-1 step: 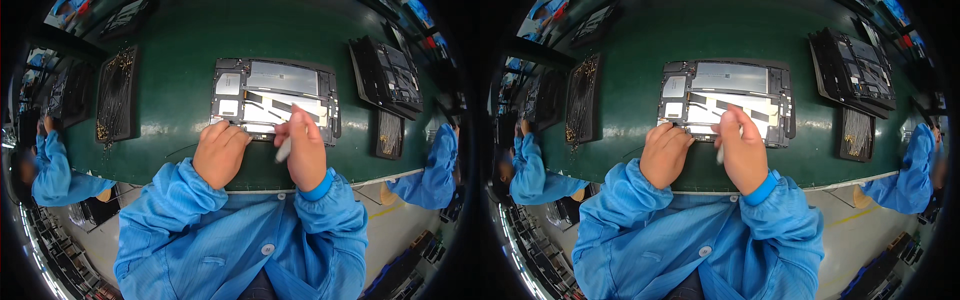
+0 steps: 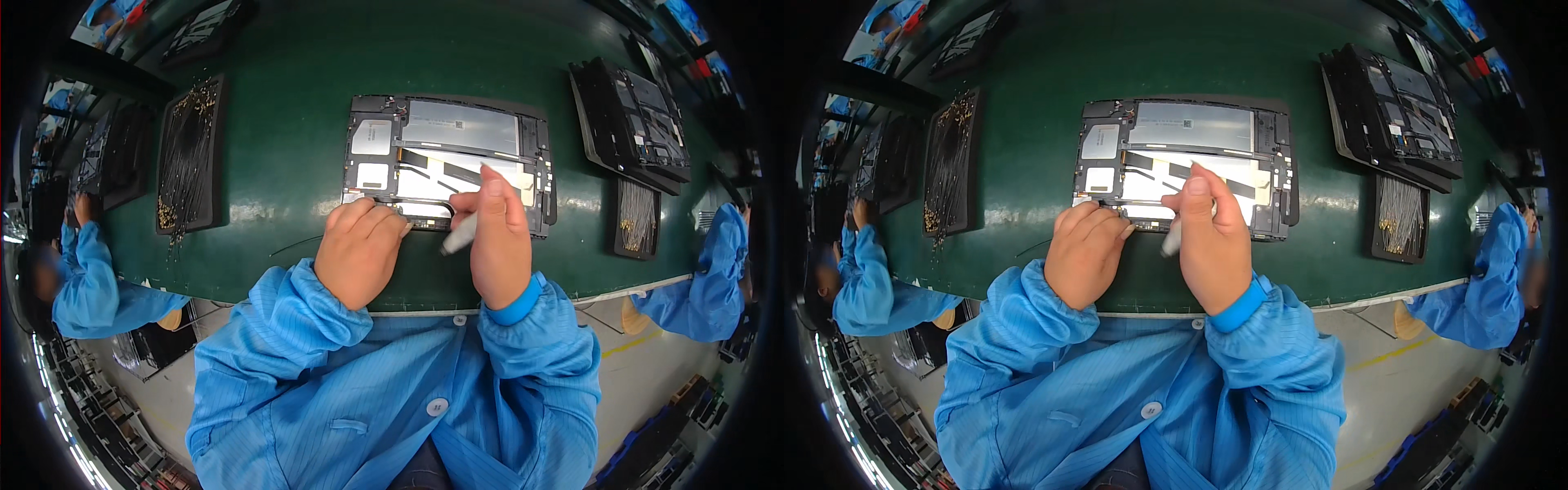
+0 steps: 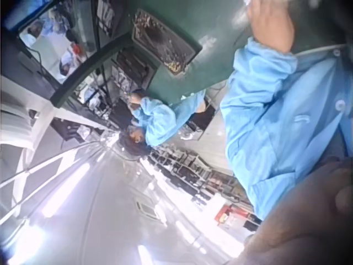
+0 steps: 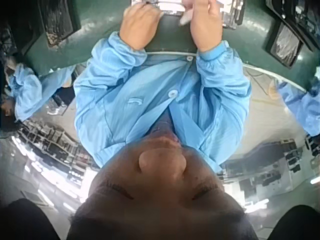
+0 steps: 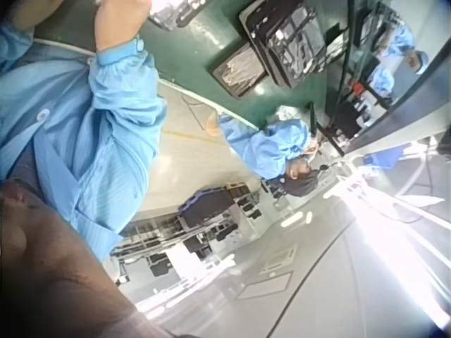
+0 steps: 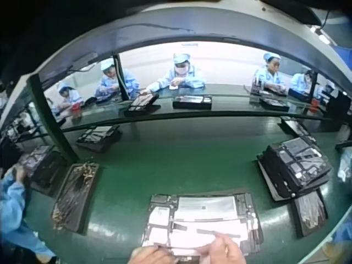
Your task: Assembling internal components of a tablet device on a factory production line.
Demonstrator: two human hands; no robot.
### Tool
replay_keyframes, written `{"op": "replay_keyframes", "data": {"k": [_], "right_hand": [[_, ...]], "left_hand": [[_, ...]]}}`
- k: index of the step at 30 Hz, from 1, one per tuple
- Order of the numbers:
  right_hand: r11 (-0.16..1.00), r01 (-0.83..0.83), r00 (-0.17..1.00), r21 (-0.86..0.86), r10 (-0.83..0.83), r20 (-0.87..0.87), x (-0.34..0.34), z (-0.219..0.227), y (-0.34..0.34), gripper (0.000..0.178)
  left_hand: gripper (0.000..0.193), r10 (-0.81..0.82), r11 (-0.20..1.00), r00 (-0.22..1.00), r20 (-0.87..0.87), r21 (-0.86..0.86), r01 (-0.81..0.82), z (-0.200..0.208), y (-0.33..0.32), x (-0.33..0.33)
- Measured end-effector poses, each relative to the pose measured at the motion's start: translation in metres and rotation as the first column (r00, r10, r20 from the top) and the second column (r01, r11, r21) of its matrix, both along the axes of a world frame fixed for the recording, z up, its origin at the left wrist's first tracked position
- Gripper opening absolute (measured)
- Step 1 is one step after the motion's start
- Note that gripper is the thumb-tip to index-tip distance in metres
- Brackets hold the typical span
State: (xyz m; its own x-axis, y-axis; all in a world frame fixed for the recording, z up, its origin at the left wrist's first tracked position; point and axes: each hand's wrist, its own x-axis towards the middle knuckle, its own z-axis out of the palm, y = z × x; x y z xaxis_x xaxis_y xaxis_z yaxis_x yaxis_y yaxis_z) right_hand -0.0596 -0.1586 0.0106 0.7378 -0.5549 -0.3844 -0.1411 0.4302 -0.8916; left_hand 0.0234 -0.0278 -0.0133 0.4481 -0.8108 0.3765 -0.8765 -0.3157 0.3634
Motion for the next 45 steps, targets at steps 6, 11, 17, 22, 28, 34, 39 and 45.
{"op": "replay_keyframes", "data": {"k": [6, 11, 17, 22, 28, 34, 39, 45], "right_hand": [[0.866, 0.214, 0.962, -0.451, -0.109, 0.249, 0.003, -0.028, 0.011, 0.029], [0.823, 0.207, 0.958, -0.529, -0.06, 0.282, 0.003, -0.034, 0.012, 0.026], [0.81, 0.207, 0.951, -0.549, -0.035, 0.306, 0.004, -0.04, 0.013, 0.026], [0.81, 0.203, 0.952, -0.549, -0.033, 0.304, 0.004, -0.04, 0.013, 0.026], [0.779, 0.08, 0.966, -0.622, 0.094, 0.242, 0.004, -0.036, 0.007, 0.026], [0.398, -0.191, 0.931, -0.897, 0.362, -0.038, 0.021, 0.001, 0.007, 0.019], [0.288, -0.088, 0.921, -0.954, 0.388, 0.032, 0.022, -0.006, 0.004, 0.018], [0.977, 0.021, 0.995, -0.214, 0.002, 0.104, 0.023, -0.017, -0.003, 0.035]], "left_hand": [[0.015, 0.035, 0.999, 0.999, -0.039, 0.03, -0.034, 0.002, -0.002, -0.001], [0.015, 0.029, 0.999, 0.999, -0.016, 0.03, -0.029, 0.001, -0.002, -0.001], [0.017, 0.017, 1.0, 1.0, 0.014, 0.004, -0.017, 0.003, -0.003, -0.001], [0.018, 0.022, 1.0, 0.999, 0.026, 0.002, -0.022, 0.005, -0.004, -0.003], [0.019, 0.01, 1.0, 1.0, 0.009, 0.014, -0.01, 0.004, -0.003, -0.001], [0.018, 0.016, 0.998, 0.999, 0.028, 0.066, -0.018, 0.004, 0.003, -0.001], [0.016, 0.058, 0.995, 0.996, 0.074, 0.078, -0.064, 0.009, 0.0, -0.008], [0.025, 0.227, 0.811, -0.161, -0.961, 0.278, -0.515, 0.011, 0.032, -0.013]]}}
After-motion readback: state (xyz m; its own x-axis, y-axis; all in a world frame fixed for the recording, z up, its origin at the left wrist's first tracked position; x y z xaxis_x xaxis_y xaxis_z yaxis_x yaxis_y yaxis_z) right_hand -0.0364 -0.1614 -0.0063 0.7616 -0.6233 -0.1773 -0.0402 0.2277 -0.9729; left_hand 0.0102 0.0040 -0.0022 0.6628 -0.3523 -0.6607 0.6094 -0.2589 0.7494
